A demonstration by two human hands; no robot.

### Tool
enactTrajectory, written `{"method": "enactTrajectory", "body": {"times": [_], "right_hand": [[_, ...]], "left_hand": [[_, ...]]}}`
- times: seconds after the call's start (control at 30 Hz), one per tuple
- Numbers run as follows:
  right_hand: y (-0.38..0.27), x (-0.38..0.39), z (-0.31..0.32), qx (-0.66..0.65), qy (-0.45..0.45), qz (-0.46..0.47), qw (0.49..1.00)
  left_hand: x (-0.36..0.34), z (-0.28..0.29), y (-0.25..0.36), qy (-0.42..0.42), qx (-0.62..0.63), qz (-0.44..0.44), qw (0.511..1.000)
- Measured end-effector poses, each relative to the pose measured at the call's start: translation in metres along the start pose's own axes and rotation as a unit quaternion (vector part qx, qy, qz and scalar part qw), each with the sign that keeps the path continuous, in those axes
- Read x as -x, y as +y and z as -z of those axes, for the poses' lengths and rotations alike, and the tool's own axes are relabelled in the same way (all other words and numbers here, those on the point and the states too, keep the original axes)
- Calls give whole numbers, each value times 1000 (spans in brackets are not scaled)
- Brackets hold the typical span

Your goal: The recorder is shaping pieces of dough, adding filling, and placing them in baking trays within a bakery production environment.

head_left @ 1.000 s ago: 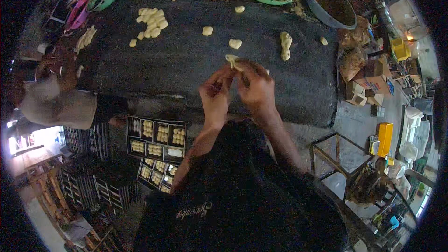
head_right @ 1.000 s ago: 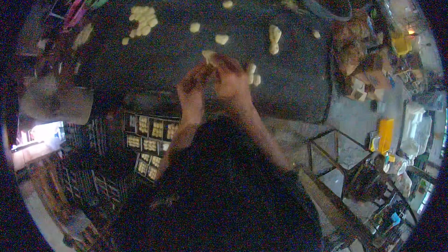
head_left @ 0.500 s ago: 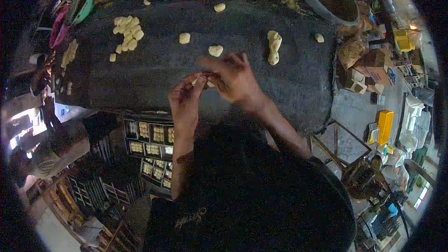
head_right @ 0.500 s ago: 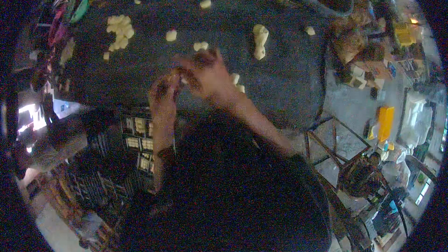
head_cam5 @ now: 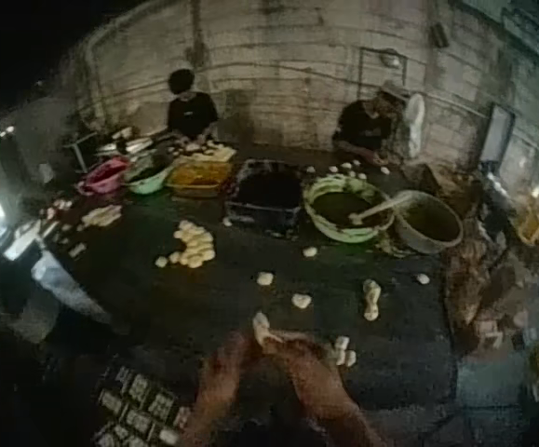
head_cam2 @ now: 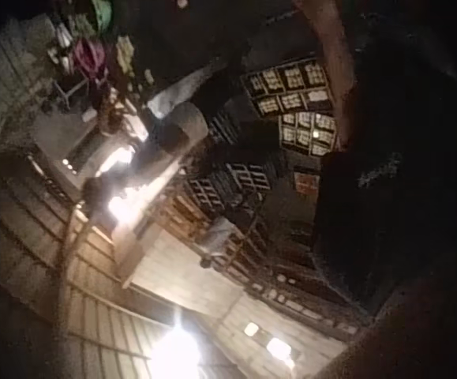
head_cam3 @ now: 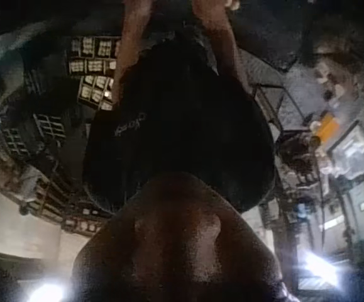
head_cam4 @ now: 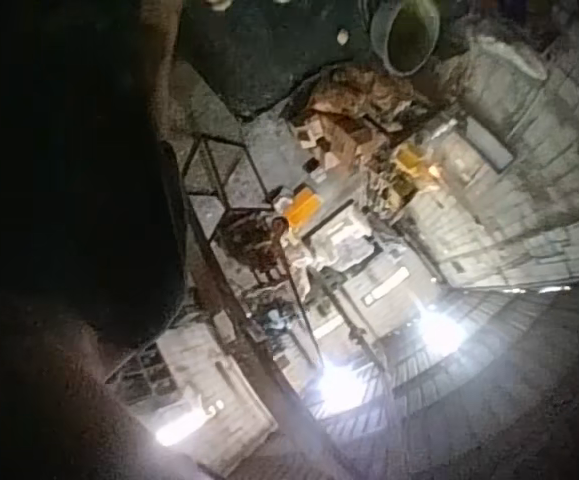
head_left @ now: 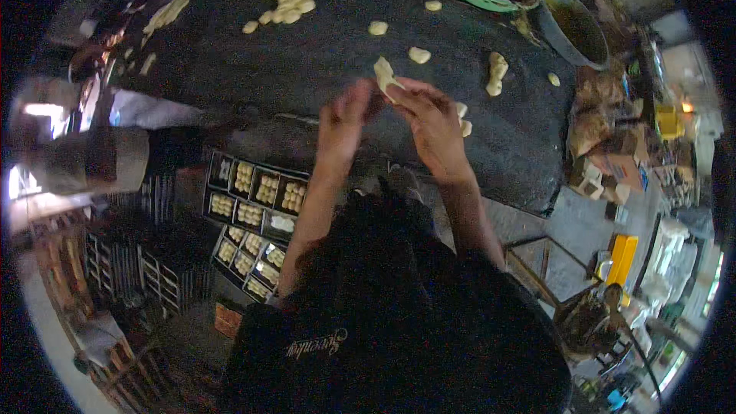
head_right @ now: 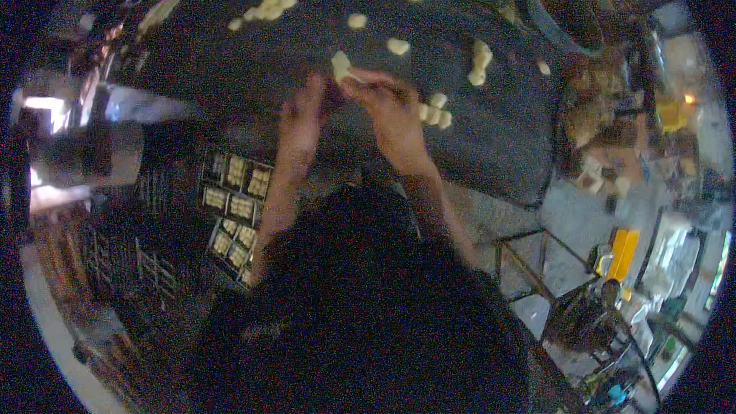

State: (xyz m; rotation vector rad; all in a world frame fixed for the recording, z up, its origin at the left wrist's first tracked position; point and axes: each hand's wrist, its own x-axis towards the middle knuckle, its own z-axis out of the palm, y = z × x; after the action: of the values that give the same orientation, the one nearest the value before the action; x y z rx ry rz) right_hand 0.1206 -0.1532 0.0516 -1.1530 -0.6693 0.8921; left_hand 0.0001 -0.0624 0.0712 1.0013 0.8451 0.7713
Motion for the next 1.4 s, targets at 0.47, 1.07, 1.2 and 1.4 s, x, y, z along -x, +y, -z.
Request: {"method": "enactTrajectory", "body": {"times": [0.47,1.07,1.2,1.4], "right_hand": [[-61,120,-79,627,-180,361,666],[-99,110,-86,488,-54,397,776],[-112,82,-84,440,62,165,881],[-77,11,-31,321,108,107,935]], "left_hand": [[106,94,45,-153,-179,-124,964],[96,76,78,-343,14,-38,938],[67,63,75,-344,-11,-65,937],[18,13,74,-271,-154,-110,944]]}}
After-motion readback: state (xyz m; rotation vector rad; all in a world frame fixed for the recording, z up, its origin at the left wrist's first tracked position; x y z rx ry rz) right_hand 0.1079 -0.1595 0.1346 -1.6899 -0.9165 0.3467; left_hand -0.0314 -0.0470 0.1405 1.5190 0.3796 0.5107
